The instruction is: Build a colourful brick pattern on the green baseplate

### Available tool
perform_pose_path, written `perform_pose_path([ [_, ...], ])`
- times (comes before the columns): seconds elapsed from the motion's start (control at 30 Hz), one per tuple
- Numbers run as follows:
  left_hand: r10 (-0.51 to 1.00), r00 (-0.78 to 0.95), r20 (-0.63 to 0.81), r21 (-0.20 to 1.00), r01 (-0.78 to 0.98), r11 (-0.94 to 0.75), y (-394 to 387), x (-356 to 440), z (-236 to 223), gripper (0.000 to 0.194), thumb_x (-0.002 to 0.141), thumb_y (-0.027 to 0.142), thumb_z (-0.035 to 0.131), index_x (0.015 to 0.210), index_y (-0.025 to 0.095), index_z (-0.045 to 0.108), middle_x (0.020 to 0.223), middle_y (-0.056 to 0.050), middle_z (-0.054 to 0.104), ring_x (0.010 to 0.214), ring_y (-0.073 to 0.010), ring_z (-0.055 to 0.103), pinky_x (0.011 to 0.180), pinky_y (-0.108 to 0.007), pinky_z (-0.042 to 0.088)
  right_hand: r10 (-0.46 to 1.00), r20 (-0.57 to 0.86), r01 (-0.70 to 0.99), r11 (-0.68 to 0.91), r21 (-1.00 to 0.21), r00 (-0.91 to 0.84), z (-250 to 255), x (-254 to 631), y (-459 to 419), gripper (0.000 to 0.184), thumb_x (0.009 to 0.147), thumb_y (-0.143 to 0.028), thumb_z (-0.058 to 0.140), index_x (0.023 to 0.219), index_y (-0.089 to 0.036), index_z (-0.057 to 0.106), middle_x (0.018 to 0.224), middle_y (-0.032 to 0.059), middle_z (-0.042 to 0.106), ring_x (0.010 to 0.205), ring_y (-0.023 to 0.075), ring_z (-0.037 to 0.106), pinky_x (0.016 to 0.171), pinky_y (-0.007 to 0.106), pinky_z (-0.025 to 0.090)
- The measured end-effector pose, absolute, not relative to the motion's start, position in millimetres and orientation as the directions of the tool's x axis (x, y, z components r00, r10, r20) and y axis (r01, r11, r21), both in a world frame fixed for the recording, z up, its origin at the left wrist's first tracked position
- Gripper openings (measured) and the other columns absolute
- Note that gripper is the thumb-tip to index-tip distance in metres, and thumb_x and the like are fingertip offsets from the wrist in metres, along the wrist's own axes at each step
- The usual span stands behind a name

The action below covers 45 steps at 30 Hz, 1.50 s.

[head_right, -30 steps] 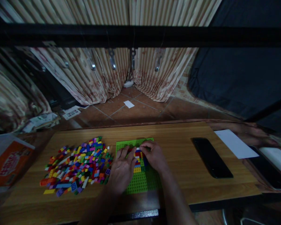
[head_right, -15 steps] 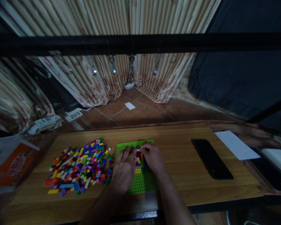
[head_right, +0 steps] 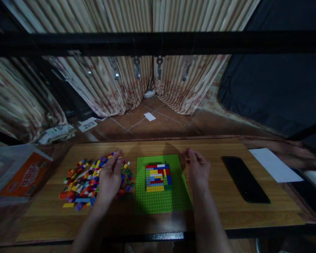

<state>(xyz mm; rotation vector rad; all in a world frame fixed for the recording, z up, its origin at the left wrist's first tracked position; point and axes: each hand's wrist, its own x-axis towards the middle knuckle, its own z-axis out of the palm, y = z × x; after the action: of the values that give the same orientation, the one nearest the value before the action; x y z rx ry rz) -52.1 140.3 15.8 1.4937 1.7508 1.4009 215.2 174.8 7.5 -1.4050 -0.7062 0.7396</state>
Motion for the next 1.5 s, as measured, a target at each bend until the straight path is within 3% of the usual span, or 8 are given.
perform_pose_path([
  [0.2,0.851,-0.495,0.176,0.966,0.251,-0.054,135.9,-84.2,25.6,0.036,0.086,0.035,0.054,0.113,0.014,0.064,0.109,-0.010,0.070,0.099,-0.0223,0.065,0.091,-0.038,0.050,0.863,0.146,0.095,0.114,-0.989,0.484,21.7,178.5,159.8,0.026,0.073,-0.044,0.069,0.080,-0.019,0.071,0.080,0.0064,0.072,0.075,0.0189,0.065,0.064,0.029,0.049],
  [0.33,0.833,-0.531,0.158,0.975,0.215,-0.048,132.3,-93.1,27.7,0.037,0.084,0.034,0.056,0.113,0.012,0.064,0.107,-0.010,0.070,0.100,-0.0227,0.065,0.091,-0.038,0.051,0.984,0.159,0.259,0.134,-0.957,0.079,22.2,139.3,138.1,0.020,0.076,-0.041,0.068,0.087,-0.024,0.072,0.086,0.0048,0.072,0.079,0.0201,0.065,0.070,0.033,0.051],
  [0.47,0.833,-0.536,0.136,0.984,0.170,-0.051,131.0,-101.1,26.8,0.035,0.083,0.031,0.059,0.112,0.012,0.065,0.107,-0.011,0.070,0.097,-0.0223,0.066,0.088,-0.037,0.051,0.917,0.108,0.410,0.274,-0.870,-0.383,16.5,110.5,119.3,0.015,0.082,-0.031,0.064,0.095,-0.027,0.071,0.091,0.0029,0.069,0.085,0.0191,0.064,0.074,0.032,0.050],
  [0.67,0.855,-0.507,0.108,0.988,0.149,-0.037,126.7,-109.0,27.1,0.032,0.083,0.030,0.060,0.109,0.014,0.066,0.104,-0.009,0.071,0.095,-0.0214,0.067,0.088,-0.035,0.051,0.819,0.072,0.550,0.444,-0.708,-0.570,11.5,92.6,113.9,0.023,0.084,-0.016,0.058,0.100,-0.031,0.068,0.099,0.0019,0.066,0.093,0.0192,0.061,0.081,0.033,0.048],
  [0.9,0.877,-0.468,0.112,0.979,0.202,-0.018,123.6,-111.8,26.8,0.029,0.083,0.030,0.059,0.106,0.014,0.068,0.106,-0.008,0.071,0.096,-0.0211,0.066,0.089,-0.033,0.050,0.782,0.104,0.557,0.525,-0.643,-0.615,-0.2,78.8,115.1,0.019,0.086,-0.017,0.057,0.098,-0.028,0.066,0.100,0.0033,0.064,0.094,0.0203,0.060,0.082,0.034,0.048],
  [1.07,0.899,-0.420,0.126,0.962,0.271,-0.008,123.0,-112.1,26.5,0.029,0.085,0.030,0.057,0.107,0.016,0.067,0.102,-0.007,0.072,0.094,-0.0209,0.066,0.087,-0.033,0.050,0.825,0.144,0.524,0.472,-0.709,-0.547,6.0,74.0,114.2,0.015,0.090,-0.022,0.052,0.096,-0.024,0.065,0.095,0.0041,0.064,0.089,0.0183,0.060,0.079,0.032,0.049],
  [1.23,0.914,-0.385,0.131,0.939,0.344,0.011,123.0,-104.8,26.9,0.028,0.084,0.029,0.057,0.106,0.017,0.068,0.099,-0.005,0.072,0.094,-0.0210,0.066,0.086,-0.033,0.049,0.944,0.166,0.426,0.280,-0.860,-0.284,10.7,93.5,121.1,0.018,0.090,-0.033,0.053,0.100,-0.024,0.065,0.096,0.0041,0.068,0.090,0.0183,0.064,0.079,0.033,0.050],
  [1.5,0.949,-0.291,0.124,0.916,0.402,0.004,124.7,-86.2,20.0,0.030,0.086,0.030,0.054,0.110,0.016,0.066,0.105,-0.008,0.071,0.096,-0.0203,0.066,0.087,-0.033,0.051,0.966,-0.096,-0.069,-0.082,-0.994,0.241,13.9,155.6,146.8,0.028,0.068,-0.039,0.074,0.090,-0.022,0.073,0.083,0.0035,0.074,0.078,0.0182,0.067,0.071,0.031,0.053],
])
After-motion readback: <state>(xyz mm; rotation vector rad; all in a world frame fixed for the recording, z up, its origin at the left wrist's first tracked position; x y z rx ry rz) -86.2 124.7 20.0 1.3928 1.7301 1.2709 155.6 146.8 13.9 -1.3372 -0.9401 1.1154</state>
